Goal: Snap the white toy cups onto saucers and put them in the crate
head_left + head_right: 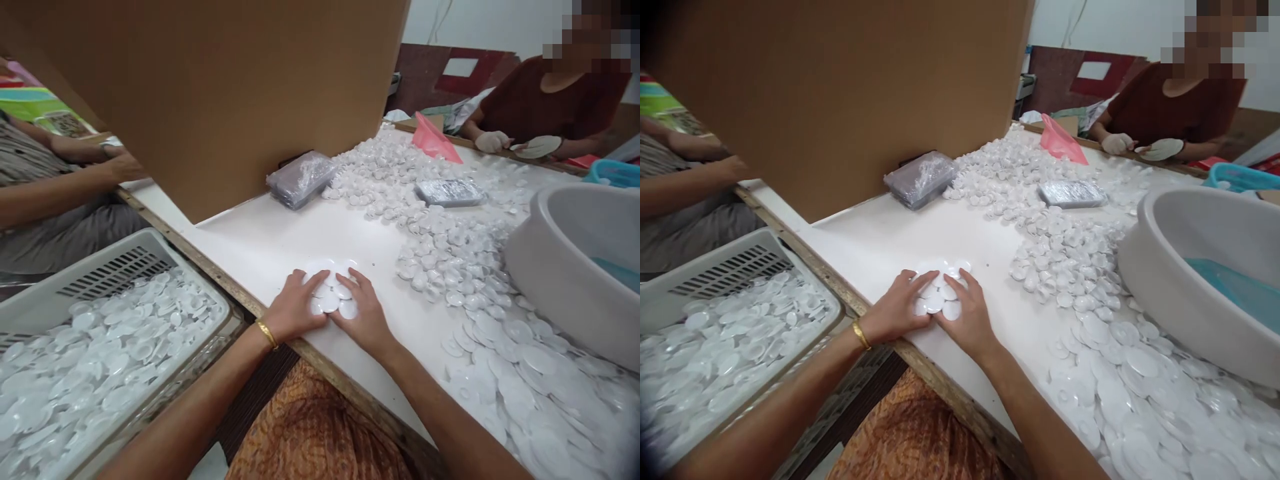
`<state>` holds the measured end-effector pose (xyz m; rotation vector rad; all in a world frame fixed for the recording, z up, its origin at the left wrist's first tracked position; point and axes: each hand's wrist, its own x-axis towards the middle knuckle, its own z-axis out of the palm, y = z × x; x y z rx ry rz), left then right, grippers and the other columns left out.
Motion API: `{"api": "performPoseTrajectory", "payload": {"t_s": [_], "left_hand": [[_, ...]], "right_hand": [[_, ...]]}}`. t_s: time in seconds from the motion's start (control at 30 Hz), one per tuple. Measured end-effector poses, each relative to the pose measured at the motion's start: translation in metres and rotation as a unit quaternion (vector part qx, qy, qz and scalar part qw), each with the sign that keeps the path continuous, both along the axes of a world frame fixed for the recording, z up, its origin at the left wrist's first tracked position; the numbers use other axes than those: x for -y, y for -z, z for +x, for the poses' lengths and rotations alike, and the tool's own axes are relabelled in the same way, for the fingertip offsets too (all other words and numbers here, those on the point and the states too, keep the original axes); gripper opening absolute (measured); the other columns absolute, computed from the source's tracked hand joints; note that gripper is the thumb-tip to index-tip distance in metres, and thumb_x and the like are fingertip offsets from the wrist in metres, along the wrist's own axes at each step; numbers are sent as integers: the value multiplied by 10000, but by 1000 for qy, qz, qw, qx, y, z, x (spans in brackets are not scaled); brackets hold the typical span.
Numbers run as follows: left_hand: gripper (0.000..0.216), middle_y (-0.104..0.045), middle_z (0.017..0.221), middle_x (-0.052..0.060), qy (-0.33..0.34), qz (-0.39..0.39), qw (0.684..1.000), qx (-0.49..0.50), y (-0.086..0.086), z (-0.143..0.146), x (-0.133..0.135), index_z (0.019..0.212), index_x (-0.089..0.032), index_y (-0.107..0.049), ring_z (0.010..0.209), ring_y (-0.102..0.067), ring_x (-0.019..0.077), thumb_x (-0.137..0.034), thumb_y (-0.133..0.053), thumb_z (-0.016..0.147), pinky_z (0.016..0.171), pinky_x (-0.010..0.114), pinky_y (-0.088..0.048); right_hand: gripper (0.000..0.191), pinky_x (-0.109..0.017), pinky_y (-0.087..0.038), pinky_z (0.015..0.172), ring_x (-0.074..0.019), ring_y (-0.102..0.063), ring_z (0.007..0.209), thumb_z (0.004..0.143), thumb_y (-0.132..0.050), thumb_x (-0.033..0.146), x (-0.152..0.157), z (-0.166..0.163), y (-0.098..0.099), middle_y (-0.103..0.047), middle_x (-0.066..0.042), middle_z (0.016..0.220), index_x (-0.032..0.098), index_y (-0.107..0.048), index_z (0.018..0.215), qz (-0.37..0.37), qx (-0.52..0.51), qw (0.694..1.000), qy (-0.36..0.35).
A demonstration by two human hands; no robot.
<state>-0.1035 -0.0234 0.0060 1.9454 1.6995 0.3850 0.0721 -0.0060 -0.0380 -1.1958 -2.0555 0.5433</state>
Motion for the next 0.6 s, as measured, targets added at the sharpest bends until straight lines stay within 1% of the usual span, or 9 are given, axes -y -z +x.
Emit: {"api": "performPoseTrajectory", "payload": {"t_s": [0.07,0.13,0.2,0.27,0.33,0.4,0.5,0.53,0.6], "left_hand": [[803,-376,1184,74,-6,3,998,66,3,5,1,1348,-298,-324,1122,-373,251,-315,-640,609,993,402,-352],[814,-381,1201,80,-14,1,991,132,8,10,1,1338,-277,-348,1141,-365,251,-361,-661,591,1011,406,-336],[801,-371,1218,89,-45,-7,979,198,14,14,-1,1323,-278,-372,1145,-377,251,-401,-666,589,1012,423,-334],[791,-373,1220,94,-69,-7,966,250,19,16,-3,1307,-281,-397,1173,-359,261,-412,-677,579,1012,443,-330],[778,-390,1204,91,-78,-2,954,290,19,17,-5,1301,-283,-405,1192,-344,264,-396,-678,582,1008,453,-335],[758,-406,1189,84,-80,8,943,322,14,15,-4,1302,-284,-403,1195,-346,255,-372,-667,597,1003,443,-348],[745,-401,1211,81,-81,18,929,361,-1,4,-1,1299,-289,-402,1173,-373,248,-346,-665,604,971,416,-395],[744,-383,1235,84,-86,11,922,377,-7,-2,1,1303,-295,-394,1126,-418,242,-343,-661,610,919,405,-441],[741,-333,1291,92,-97,-15,902,419,-18,-16,5,1319,-315,-359,952,-518,194,-341,-642,635,745,357,-525]], "right_hand": [[538,-416,-353,1015,-243,-398,1227,734,-601,357,-3,6,0,-441,-106,1313,214,-489,1241,2,-14,1000,1],[509,-428,-351,1013,-244,-421,1208,756,-572,397,-7,12,0,-466,-96,1297,225,-495,1230,6,-14,1000,0],[509,-432,-355,1006,-245,-453,1180,756,-564,433,-12,16,-1,-483,-83,1288,236,-500,1221,0,-8,1000,3],[498,-429,-369,990,-245,-479,1153,757,-551,463,-16,17,-5,-508,-64,1269,250,-511,1206,-8,1,1000,3],[483,-426,-389,965,-247,-504,1121,758,-536,490,-19,16,-15,-536,-50,1238,260,-528,1183,-13,11,1000,9],[483,-425,-413,930,-254,-523,1091,752,-528,519,-19,11,-28,-553,-43,1215,270,-542,1165,-9,23,999,20],[502,-436,-419,900,-271,-519,1090,739,-518,556,-19,-3,-50,-552,-39,1217,285,-545,1161,10,41,999,21],[508,-439,-413,902,-275,-514,1096,738,-514,561,-19,-10,-58,-549,-41,1220,286,-543,1165,16,42,999,17],[509,-437,-401,914,-276,-506,1105,740,-513,549,-19,-28,-71,-548,-48,1220,276,-543,1169,22,36,999,4]]}}
